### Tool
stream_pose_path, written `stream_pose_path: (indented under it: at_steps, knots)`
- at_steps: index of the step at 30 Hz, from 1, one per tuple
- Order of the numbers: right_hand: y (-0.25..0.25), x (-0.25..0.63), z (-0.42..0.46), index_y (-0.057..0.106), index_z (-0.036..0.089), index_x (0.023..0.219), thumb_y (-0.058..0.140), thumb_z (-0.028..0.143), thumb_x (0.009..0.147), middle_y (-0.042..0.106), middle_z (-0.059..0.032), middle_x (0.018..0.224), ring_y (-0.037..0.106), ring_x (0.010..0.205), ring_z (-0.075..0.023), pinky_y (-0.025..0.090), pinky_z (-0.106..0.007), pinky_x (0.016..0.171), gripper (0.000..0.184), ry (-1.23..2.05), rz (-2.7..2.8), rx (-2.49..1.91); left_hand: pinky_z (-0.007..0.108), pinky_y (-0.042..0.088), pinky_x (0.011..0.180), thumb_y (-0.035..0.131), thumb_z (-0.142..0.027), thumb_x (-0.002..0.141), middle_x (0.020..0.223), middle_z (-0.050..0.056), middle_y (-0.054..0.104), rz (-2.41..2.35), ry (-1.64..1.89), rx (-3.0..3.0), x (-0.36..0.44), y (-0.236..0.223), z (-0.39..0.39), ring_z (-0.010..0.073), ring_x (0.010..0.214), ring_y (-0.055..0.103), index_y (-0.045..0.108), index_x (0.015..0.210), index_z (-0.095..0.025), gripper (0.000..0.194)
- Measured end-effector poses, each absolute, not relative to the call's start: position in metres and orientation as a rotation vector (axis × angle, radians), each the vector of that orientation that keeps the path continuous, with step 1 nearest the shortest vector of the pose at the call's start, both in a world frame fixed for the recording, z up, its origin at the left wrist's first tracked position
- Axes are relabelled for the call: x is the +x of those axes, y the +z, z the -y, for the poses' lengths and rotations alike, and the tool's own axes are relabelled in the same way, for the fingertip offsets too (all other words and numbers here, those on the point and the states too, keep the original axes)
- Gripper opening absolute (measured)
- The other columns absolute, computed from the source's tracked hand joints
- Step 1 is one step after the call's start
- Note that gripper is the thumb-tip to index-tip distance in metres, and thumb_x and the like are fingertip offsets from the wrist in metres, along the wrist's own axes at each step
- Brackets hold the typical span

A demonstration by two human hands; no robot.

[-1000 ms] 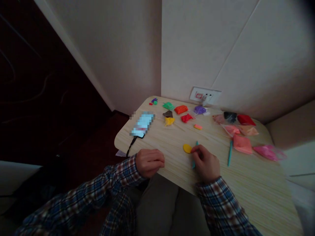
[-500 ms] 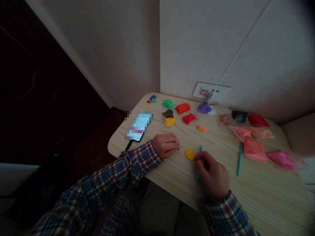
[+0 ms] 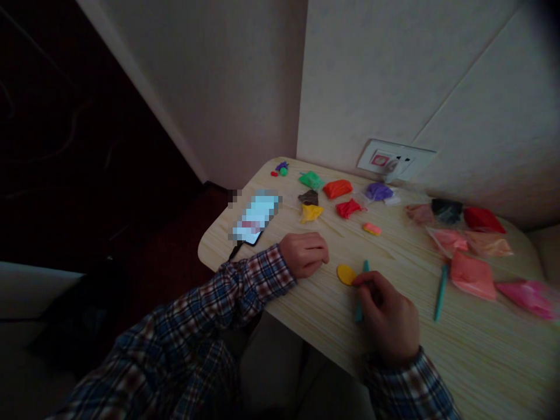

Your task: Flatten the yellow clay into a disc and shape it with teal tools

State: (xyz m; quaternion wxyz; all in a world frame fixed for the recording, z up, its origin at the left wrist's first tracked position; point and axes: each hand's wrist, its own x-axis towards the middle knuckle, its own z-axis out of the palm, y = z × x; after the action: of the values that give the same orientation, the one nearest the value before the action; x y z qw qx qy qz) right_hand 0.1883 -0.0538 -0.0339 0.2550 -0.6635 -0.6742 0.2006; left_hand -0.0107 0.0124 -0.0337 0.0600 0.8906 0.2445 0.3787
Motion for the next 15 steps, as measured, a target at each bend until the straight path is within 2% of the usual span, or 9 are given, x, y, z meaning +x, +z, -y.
stream_pose_path:
  at_steps: [15]
  knots:
    - [-0.0330, 0.1905, 0.0552, 0.059, 0.021, 0.074, 0.041, 0.038, 0.075, 0.051, 0.0016, 0.047, 0.050, 0.044, -0.0142, 0.032, -0.023, 0.045, 0.025, 0.541, 1.834, -1.798, 0.023, 0.046, 0.067, 0.040, -0.009, 0.081, 0.076, 0.003, 0.063, -0.737, 1.031, 2.736, -0.0119, -0.0293, -0.0149, 0.0131, 0.072, 0.057, 0.058, 0.068, -0.017, 0.023]
